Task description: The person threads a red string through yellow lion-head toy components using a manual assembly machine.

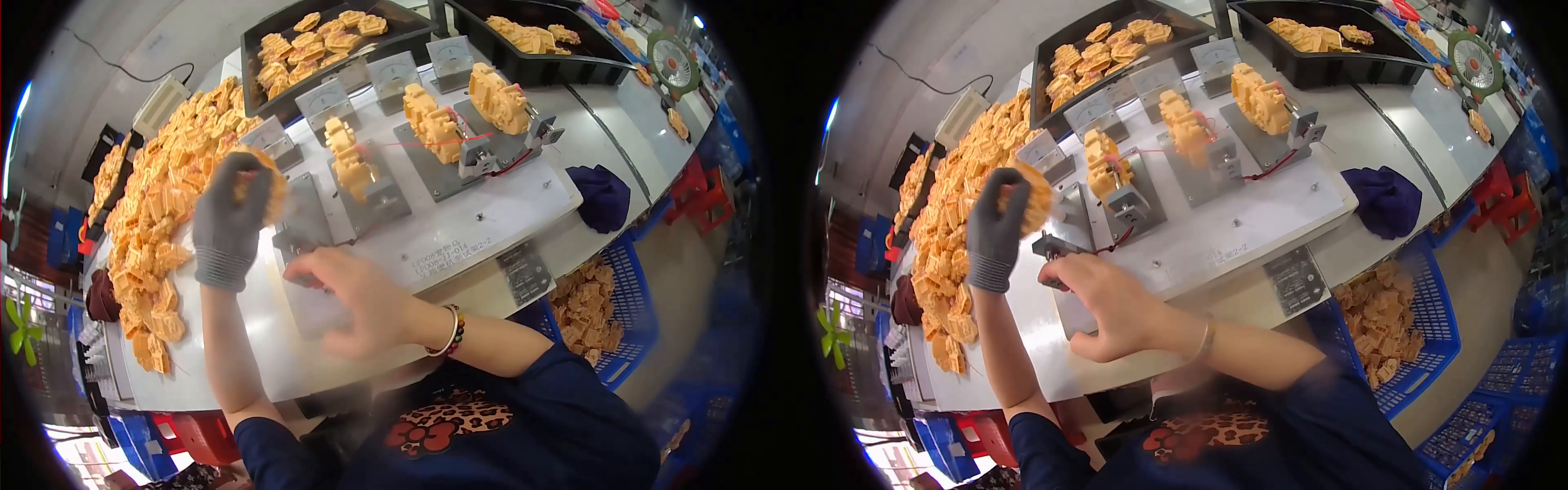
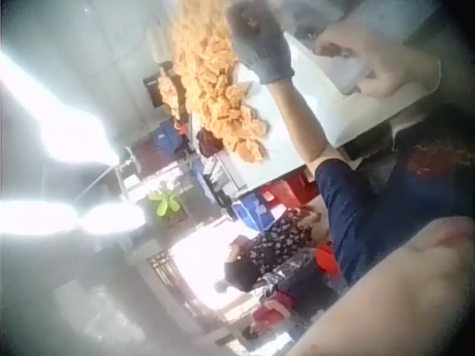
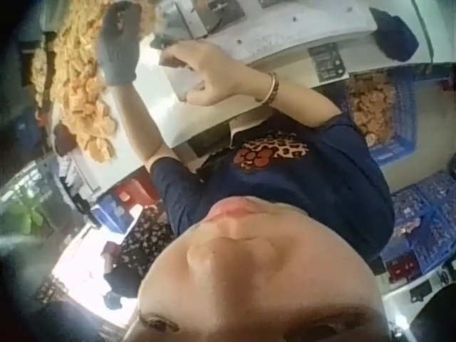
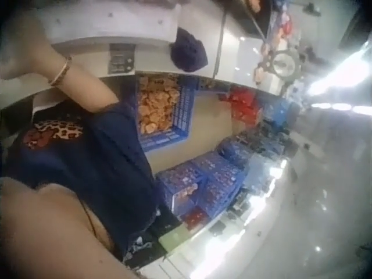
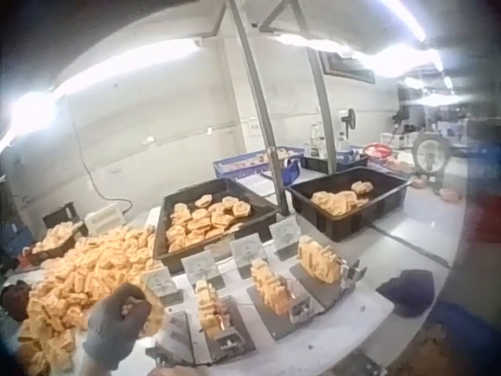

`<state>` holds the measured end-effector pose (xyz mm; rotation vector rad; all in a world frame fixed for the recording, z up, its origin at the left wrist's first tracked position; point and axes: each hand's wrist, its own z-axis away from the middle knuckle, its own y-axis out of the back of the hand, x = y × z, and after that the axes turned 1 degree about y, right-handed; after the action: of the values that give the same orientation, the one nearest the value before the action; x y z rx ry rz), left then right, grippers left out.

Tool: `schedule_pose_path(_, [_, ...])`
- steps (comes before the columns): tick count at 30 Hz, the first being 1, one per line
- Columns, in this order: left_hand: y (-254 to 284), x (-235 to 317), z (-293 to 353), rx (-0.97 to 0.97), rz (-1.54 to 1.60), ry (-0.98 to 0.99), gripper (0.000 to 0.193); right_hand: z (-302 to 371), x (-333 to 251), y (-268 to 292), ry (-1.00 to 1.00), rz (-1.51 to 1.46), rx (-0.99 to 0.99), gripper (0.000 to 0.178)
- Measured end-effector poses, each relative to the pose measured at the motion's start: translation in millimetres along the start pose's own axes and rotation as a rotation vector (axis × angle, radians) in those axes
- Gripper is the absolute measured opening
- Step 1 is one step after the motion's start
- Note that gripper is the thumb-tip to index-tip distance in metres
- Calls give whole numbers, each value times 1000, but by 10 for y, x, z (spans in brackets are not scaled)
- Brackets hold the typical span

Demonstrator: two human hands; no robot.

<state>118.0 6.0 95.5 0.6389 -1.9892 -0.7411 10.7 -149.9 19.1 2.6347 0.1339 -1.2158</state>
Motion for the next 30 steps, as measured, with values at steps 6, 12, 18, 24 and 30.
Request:
schedule_pose_path(6, [94, -437, -1356, 165, 548, 0, 33, -22, -48, -138, -170, -136, 54, 63])
schedule_pose_path(12, [-1, -514, -1275, 243, 340, -155, 32, 241, -228, 500, -105, 136, 131, 36])
schedule_pose_path(18, [92, 368, 762, 95, -193, -373, 13, 324, -257, 924, -203, 313, 163, 16])
schedule_pose_path(24, [-449, 308, 1323, 50, -363, -35, 25, 210, -85, 895, -183, 434, 27, 13])
schedule_pose_path(30, [-632, 210, 1305, 166, -286, 54, 19, 148, -3, 893, -223, 467, -106, 11])
